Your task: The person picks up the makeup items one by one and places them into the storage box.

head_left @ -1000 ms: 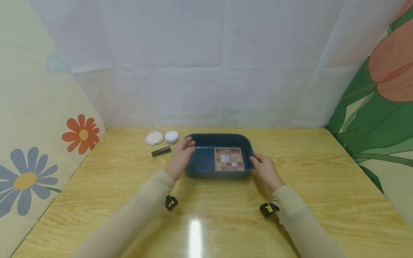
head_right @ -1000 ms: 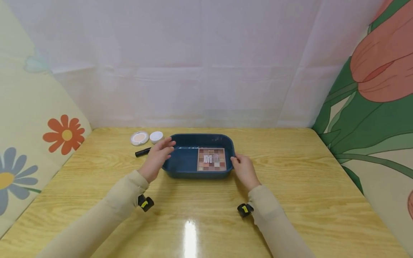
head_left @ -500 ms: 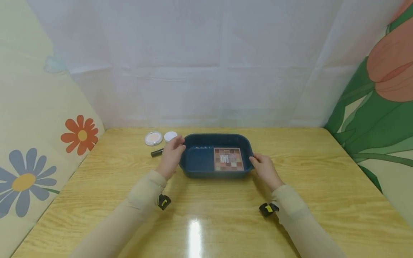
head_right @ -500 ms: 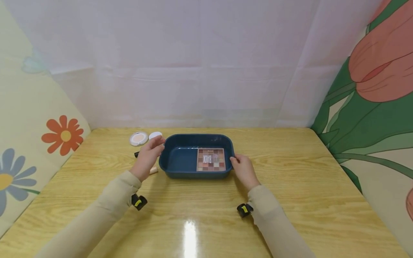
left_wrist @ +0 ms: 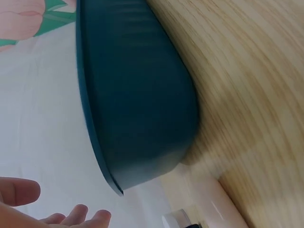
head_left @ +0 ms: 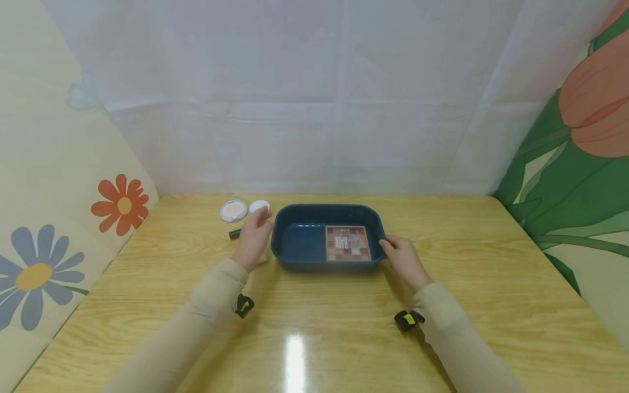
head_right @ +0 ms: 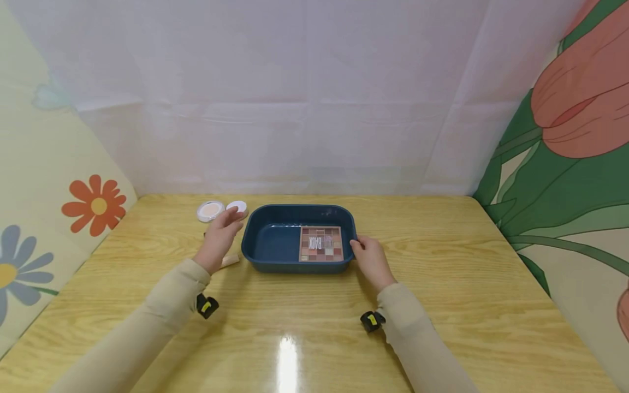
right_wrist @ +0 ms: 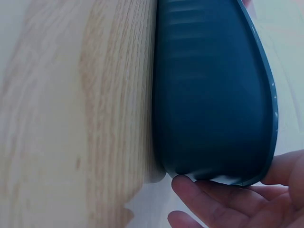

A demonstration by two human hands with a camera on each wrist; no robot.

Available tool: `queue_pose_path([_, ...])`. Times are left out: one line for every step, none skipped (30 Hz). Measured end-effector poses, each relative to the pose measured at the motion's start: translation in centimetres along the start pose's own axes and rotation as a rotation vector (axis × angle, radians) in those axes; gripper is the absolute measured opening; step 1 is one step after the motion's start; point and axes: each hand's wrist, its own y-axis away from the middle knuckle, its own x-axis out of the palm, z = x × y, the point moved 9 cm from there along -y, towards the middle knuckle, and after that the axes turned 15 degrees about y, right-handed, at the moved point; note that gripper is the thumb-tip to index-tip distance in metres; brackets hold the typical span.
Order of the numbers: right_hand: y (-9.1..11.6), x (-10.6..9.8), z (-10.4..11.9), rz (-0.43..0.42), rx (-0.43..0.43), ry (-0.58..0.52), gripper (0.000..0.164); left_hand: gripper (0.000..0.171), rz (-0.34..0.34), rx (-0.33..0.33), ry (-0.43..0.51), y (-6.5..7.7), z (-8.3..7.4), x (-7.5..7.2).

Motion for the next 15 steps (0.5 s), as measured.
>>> queue_pose_path([0.0,0.0,0.0,0.000,0.000,0.000,0.035,0.051,-0.001,-0.001,-0.007,-0.1,0.1,-0.1])
queue_pose_path([0.0,0.0,0.0,0.000,0.001,0.000,0.035,0.051,-0.001,-0.002,-0.007,-0.1,0.1,-0.2])
queue_pose_path([0.0,0.0,0.0,0.001,0.001,0.002,0.036,0.051,-0.001,-0.002,-0.011,-0.2,0.2,-0.3])
queue_pose_path([0.0,0.0,0.0,-0.003,0.003,0.003,0.035,0.051,-0.001,-0.004,-0.009,-0.2,0.2,-0.4])
queue_pose_path([0.0,0.0,0.0,-0.004,0.006,0.005,0.035,0.050,0.001,-0.006,-0.005,-0.3,0.3,-0.5])
queue_pose_path([0.0,0.0,0.0,-0.004,0.007,0.007,0.035,0.050,0.002,-0.010,0.002,-0.3,0.3,-0.6])
queue_pose_path([0.0,0.0,0.0,-0.004,0.007,0.009,0.035,0.050,0.003,-0.015,0.004,-0.4,0.4,-0.7])
queue_pose_path([0.1,0.0,0.0,-0.004,0.007,0.010,0.035,0.050,0.003,-0.017,0.000,-0.4,0.4,-0.7])
queue_pose_path([0.0,0.0,-0.1,-0.007,0.007,0.011,0.035,0.051,0.001,-0.020,-0.005,-0.4,0.4,-0.9])
queue_pose_path([0.1,0.0,-0.1,-0.009,0.008,0.011,0.035,0.051,-0.002,-0.026,-0.013,-0.5,0.5,-1.0])
queue_pose_path([0.0,0.0,-0.1,-0.008,0.008,0.009,0.035,0.052,-0.004,-0.029,-0.021,-0.5,0.5,-1.1])
queue_pose_path([0.0,0.0,-0.1,-0.006,0.007,0.007,0.035,0.053,-0.006,-0.031,-0.029,-0.6,0.5,-1.2])
queue_pose_path([0.0,0.0,-0.1,-0.005,0.008,0.003,0.035,0.053,-0.008,-0.032,-0.039,-0.6,0.6,-1.3])
queue_pose_path([0.0,0.0,-0.1,-0.003,0.008,0.000,0.035,0.054,-0.010,-0.033,-0.048,-0.7,0.6,-1.4])
queue_pose_path([0.0,0.0,-0.1,-0.003,0.008,-0.002,0.035,0.054,-0.010,-0.035,-0.055,-0.8,0.6,-1.6])
